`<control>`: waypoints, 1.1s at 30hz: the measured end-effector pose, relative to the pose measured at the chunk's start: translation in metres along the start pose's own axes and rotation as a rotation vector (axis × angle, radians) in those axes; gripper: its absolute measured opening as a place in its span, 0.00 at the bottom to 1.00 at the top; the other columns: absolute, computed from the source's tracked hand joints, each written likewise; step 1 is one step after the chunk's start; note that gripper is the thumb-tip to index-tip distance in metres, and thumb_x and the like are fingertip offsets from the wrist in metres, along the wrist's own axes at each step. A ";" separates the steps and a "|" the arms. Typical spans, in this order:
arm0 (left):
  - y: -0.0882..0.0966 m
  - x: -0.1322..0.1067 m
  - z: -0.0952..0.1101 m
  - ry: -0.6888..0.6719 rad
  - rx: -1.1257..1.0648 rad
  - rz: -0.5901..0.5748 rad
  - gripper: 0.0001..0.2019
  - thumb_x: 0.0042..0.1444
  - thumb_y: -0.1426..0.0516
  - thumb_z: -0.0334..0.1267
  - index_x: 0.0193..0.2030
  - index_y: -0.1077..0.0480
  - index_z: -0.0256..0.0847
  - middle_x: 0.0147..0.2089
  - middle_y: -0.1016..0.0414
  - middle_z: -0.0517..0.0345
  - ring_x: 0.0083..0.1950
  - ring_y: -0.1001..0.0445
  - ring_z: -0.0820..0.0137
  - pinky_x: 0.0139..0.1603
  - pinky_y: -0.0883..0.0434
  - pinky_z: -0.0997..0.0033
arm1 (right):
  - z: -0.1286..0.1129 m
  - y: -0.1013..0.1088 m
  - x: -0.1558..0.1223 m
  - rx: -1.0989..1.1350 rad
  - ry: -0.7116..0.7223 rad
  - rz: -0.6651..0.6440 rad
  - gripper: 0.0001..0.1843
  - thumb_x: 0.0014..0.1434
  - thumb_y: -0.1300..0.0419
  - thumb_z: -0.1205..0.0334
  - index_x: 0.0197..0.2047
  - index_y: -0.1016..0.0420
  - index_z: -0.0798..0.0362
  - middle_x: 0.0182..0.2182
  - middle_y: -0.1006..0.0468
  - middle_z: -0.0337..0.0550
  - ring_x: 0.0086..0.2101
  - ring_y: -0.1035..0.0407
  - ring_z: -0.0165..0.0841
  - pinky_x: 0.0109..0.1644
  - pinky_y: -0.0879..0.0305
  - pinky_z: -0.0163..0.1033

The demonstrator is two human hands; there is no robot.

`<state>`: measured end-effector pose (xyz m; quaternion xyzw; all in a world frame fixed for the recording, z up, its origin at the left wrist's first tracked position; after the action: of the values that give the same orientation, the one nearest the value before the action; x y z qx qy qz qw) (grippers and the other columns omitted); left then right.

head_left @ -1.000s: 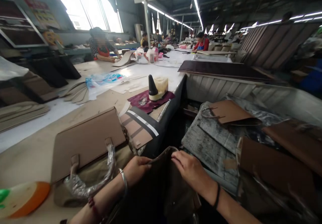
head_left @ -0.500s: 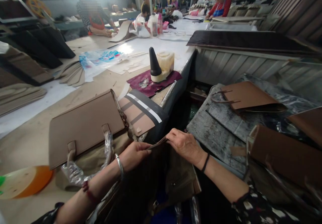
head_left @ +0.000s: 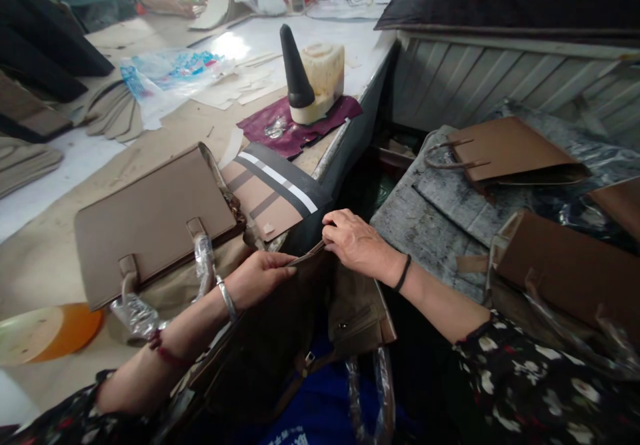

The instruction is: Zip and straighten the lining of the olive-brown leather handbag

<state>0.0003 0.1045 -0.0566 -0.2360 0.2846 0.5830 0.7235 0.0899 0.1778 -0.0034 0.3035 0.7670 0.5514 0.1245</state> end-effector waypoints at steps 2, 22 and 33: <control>0.001 0.000 0.000 0.002 -0.011 0.006 0.24 0.37 0.38 0.43 0.42 0.28 0.30 0.27 0.24 0.57 0.31 0.28 0.67 0.36 0.33 0.69 | 0.003 -0.007 0.003 0.051 -0.002 -0.028 0.05 0.53 0.41 0.67 0.29 0.36 0.55 0.33 0.33 0.42 0.38 0.40 0.32 0.42 0.45 0.37; 0.007 0.000 0.007 -0.012 0.071 0.113 0.18 0.37 0.38 0.42 0.36 0.26 0.33 0.26 0.24 0.57 0.30 0.28 0.67 0.33 0.32 0.72 | 0.019 -0.013 -0.007 0.261 -0.093 0.070 0.09 0.52 0.40 0.65 0.27 0.40 0.53 0.26 0.34 0.36 0.30 0.40 0.28 0.35 0.45 0.33; 0.001 0.007 0.007 0.006 0.007 0.079 0.26 0.32 0.36 0.45 0.39 0.27 0.30 0.28 0.24 0.55 0.27 0.29 0.70 0.32 0.34 0.72 | 0.027 -0.015 -0.011 0.281 -0.193 0.100 0.10 0.51 0.40 0.59 0.29 0.38 0.53 0.26 0.32 0.36 0.29 0.37 0.29 0.34 0.45 0.33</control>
<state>0.0013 0.1146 -0.0566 -0.2240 0.2980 0.6094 0.6997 0.1083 0.1888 -0.0290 0.4072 0.8049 0.4128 0.1262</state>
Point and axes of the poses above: each hand's wrist, its own x-axis towards the middle knuckle, its own y-axis out of the back of the hand, z = x × y, the point moved 10 cm from there along x, towards the middle knuckle
